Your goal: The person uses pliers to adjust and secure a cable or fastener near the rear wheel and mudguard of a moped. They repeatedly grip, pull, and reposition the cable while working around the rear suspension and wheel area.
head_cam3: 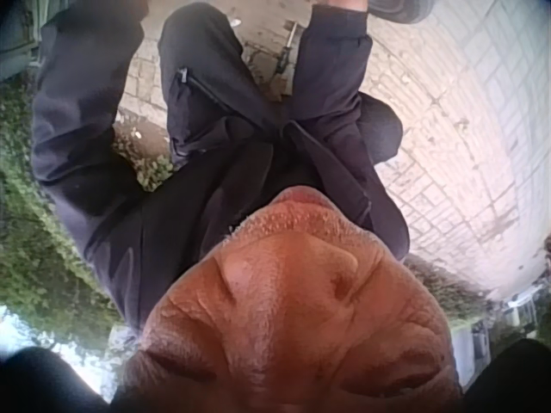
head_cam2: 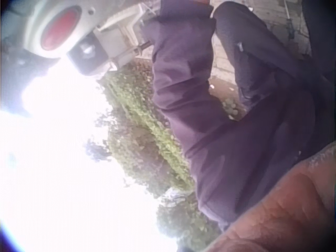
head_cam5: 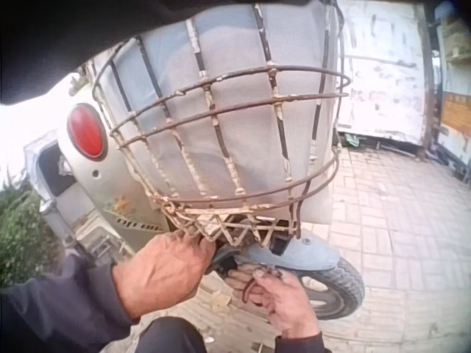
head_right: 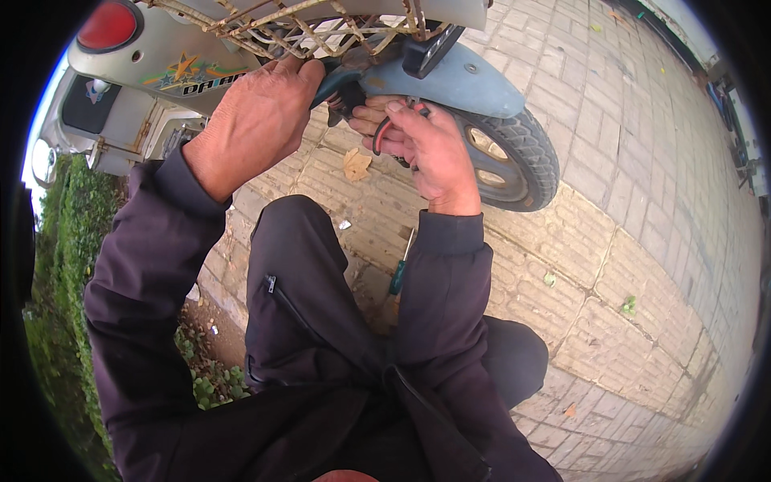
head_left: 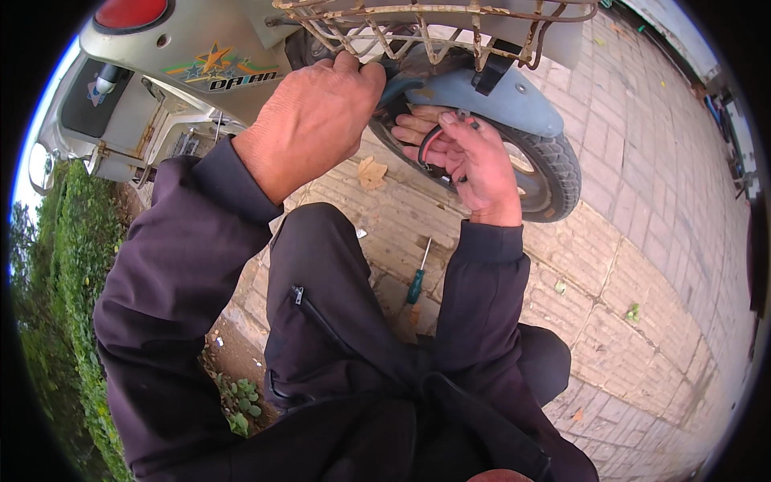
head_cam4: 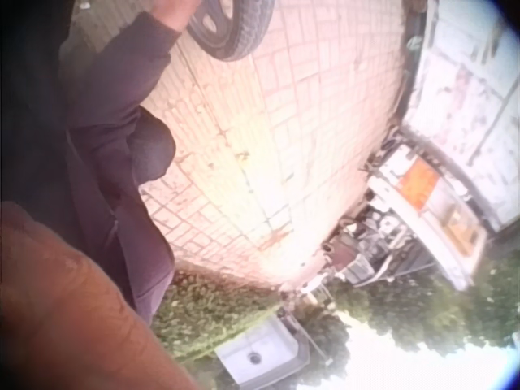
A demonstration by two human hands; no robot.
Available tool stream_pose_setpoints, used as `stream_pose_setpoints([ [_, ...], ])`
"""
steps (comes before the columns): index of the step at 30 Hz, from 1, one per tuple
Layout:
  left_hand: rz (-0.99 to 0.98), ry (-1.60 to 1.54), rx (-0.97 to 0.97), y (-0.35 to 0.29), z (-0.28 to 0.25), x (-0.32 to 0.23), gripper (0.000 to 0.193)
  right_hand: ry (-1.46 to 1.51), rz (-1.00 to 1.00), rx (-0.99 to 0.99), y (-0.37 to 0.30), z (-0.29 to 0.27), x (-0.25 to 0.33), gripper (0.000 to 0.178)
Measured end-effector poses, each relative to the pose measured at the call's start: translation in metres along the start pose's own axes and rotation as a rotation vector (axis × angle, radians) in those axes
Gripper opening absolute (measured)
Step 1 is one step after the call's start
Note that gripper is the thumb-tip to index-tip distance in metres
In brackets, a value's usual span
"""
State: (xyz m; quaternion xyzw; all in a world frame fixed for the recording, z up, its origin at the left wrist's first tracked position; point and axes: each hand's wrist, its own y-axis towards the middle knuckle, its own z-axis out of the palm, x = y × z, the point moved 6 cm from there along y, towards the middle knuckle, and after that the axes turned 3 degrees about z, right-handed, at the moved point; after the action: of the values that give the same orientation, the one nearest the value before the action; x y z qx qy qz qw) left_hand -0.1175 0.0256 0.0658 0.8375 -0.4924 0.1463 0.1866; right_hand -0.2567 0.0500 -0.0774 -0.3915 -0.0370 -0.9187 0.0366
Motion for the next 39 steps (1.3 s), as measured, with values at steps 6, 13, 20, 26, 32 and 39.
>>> stream_pose_setpoints([
  [6, -0.027, -0.008, 0.023, 0.0, -0.001, -0.003, 0.028, -0.15, 0.085, 0.016, -0.001, -0.007, 0.003, 0.042],
  [13, -0.041, 0.002, 0.026, 0.001, -0.003, -0.005, 0.023, -0.088, 0.11, 0.068, -0.002, -0.008, 0.005, 0.041],
  [20, -0.038, -0.004, 0.035, 0.0, 0.002, -0.004, 0.022, -0.071, 0.107, 0.077, -0.002, -0.01, 0.004, 0.041],
  [26, -0.019, 0.019, 0.018, 0.001, 0.003, 0.0, 0.022, -0.066, 0.108, 0.068, -0.004, -0.012, 0.0, 0.043],
  [32, -0.012, -0.021, 0.022, 0.002, 0.002, 0.0, 0.025, -0.239, 0.081, -0.082, -0.004, -0.01, -0.007, 0.043],
  [39, -0.017, -0.069, 0.115, 0.006, 0.006, -0.003, 0.024, -0.614, -0.004, -0.229, -0.006, -0.023, -0.018, 0.046],
])
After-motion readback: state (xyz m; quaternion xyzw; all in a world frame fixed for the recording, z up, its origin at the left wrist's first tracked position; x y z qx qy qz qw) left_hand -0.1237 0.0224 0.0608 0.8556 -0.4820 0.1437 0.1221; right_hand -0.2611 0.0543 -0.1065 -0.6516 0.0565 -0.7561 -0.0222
